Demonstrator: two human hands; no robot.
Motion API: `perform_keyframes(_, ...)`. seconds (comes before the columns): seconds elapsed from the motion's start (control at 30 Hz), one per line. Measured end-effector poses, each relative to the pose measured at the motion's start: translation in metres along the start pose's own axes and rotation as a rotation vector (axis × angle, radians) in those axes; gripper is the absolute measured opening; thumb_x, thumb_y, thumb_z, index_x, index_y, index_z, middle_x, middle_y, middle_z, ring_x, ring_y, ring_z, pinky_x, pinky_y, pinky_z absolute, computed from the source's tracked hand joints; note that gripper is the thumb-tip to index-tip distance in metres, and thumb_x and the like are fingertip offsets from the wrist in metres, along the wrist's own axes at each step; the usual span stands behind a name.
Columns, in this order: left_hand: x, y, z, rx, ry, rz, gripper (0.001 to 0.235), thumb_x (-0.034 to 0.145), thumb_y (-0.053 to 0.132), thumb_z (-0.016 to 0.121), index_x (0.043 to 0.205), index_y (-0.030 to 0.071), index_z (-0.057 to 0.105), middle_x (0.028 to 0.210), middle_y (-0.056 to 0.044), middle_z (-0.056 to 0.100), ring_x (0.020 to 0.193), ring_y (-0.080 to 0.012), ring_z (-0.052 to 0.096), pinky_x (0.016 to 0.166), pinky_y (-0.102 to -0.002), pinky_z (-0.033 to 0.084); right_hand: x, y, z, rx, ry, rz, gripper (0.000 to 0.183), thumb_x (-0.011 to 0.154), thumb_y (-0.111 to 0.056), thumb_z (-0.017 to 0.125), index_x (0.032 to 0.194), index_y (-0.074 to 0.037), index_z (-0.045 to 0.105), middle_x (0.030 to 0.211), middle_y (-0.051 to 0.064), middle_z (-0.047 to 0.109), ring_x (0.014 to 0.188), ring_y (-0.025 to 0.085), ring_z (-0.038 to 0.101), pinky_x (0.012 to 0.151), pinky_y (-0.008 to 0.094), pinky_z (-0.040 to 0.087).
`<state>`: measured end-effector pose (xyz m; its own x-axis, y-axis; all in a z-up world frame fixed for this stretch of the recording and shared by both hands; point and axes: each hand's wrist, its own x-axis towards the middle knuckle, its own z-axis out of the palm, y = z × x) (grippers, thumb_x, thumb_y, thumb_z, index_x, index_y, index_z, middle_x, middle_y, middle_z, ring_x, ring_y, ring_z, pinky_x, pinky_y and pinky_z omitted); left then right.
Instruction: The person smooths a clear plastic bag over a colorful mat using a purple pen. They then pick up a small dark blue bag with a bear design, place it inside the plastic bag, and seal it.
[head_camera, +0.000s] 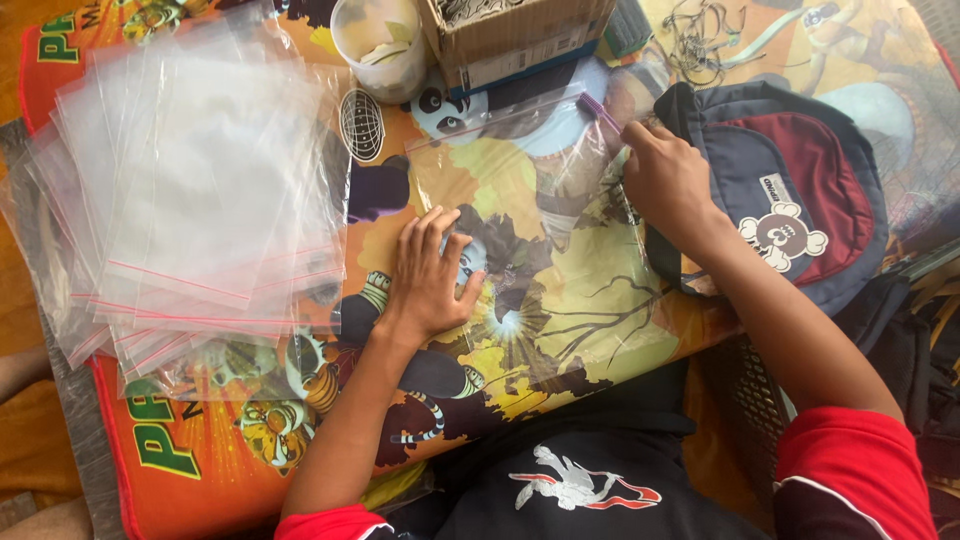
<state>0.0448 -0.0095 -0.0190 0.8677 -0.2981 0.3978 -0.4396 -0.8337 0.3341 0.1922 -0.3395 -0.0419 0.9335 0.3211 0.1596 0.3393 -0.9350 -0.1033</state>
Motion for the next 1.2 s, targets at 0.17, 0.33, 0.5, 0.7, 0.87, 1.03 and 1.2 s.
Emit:
perform_keyframes(0.17, -0.001, -0.003, 0.001, 0.021, -0.005, 0.005, 0.039, 0.085, 0.038, 0.063, 0.111, 0.011, 0.054, 0.134, -0.015, 0.051, 0.134, -0.0372, 0.048, 0.113, -0.054, 0.033, -0.04, -0.077, -0.033, 0.198, -0.112, -0.147, 0.029, 0.086, -0.013, 0.054, 0.11, -0.026, 0.064, 0.086, 0.01, 0.069, 0.069, 0.043, 0.072, 0.059, 0.058, 0.059)
perform_keyframes(0.33, -0.001, -0.001, -0.002, 0.018, 0.008, 0.014, 0.038, 0.088, 0.039, 0.063, 0.112, 0.011, 0.055, 0.135, -0.014, 0.051, 0.134, -0.0372, 0.048, 0.113, -0.054, 0.034, -0.02, -0.049, -0.028, 0.36, -0.284, -0.077, 0.034, 0.091, -0.015, 0.053, 0.119, -0.024, 0.069, 0.092, 0.012, 0.073, 0.079, 0.041, 0.072, 0.07, 0.057, 0.06)
perform_keyframes(0.5, -0.002, -0.001, -0.001, 0.019, -0.02, -0.005, 0.038, 0.087, 0.039, 0.063, 0.113, 0.012, 0.055, 0.136, -0.013, 0.051, 0.136, -0.0361, 0.046, 0.114, -0.054, 0.033, 0.0, -0.011, -0.001, 0.038, -0.007, 0.053, 0.025, 0.094, -0.019, 0.05, 0.116, -0.024, 0.059, 0.086, 0.013, 0.063, 0.064, 0.044, 0.069, 0.058, 0.056, 0.058)
perform_keyframes(0.7, -0.001, 0.002, -0.005, 0.008, -0.04, -0.016, 0.037, 0.088, 0.04, 0.061, 0.113, 0.013, 0.053, 0.136, -0.013, 0.05, 0.137, -0.0362, 0.046, 0.114, -0.055, 0.033, -0.085, -0.084, -0.031, 0.395, -0.206, -0.262, 0.043, 0.082, -0.013, 0.052, 0.122, -0.024, 0.062, 0.084, 0.017, 0.066, 0.06, 0.051, 0.067, 0.05, 0.063, 0.054)
perform_keyframes(0.87, -0.002, 0.001, -0.005, -0.007, -0.091, -0.043, 0.037, 0.088, 0.04, 0.06, 0.114, 0.014, 0.052, 0.138, -0.013, 0.048, 0.139, -0.0365, 0.043, 0.115, -0.057, 0.032, -0.087, -0.014, -0.007, -0.125, 0.052, -0.015, 0.043, 0.087, -0.019, 0.058, 0.127, -0.031, 0.06, 0.082, 0.006, 0.06, 0.049, 0.038, 0.066, 0.048, 0.051, 0.057)
perform_keyframes(1.03, -0.002, 0.002, -0.006, 0.009, -0.094, -0.037, 0.038, 0.088, 0.039, 0.062, 0.115, 0.014, 0.051, 0.14, -0.014, 0.047, 0.14, -0.0367, 0.042, 0.115, -0.056, 0.031, -0.119, -0.047, -0.008, -0.094, 0.028, -0.056, 0.048, 0.081, -0.013, 0.059, 0.127, -0.026, 0.06, 0.08, 0.006, 0.06, 0.05, 0.038, 0.068, 0.046, 0.051, 0.056)
perform_keyframes(1.2, -0.001, 0.003, -0.01, -0.001, -0.147, -0.041, 0.036, 0.091, 0.039, 0.059, 0.115, 0.015, 0.049, 0.14, -0.014, 0.045, 0.141, -0.0372, 0.04, 0.116, -0.057, 0.031, -0.132, -0.074, -0.072, 0.389, -0.443, -0.022, 0.031, 0.09, -0.014, 0.05, 0.114, -0.022, 0.069, 0.08, 0.004, 0.067, 0.05, 0.022, 0.068, 0.045, 0.029, 0.058)
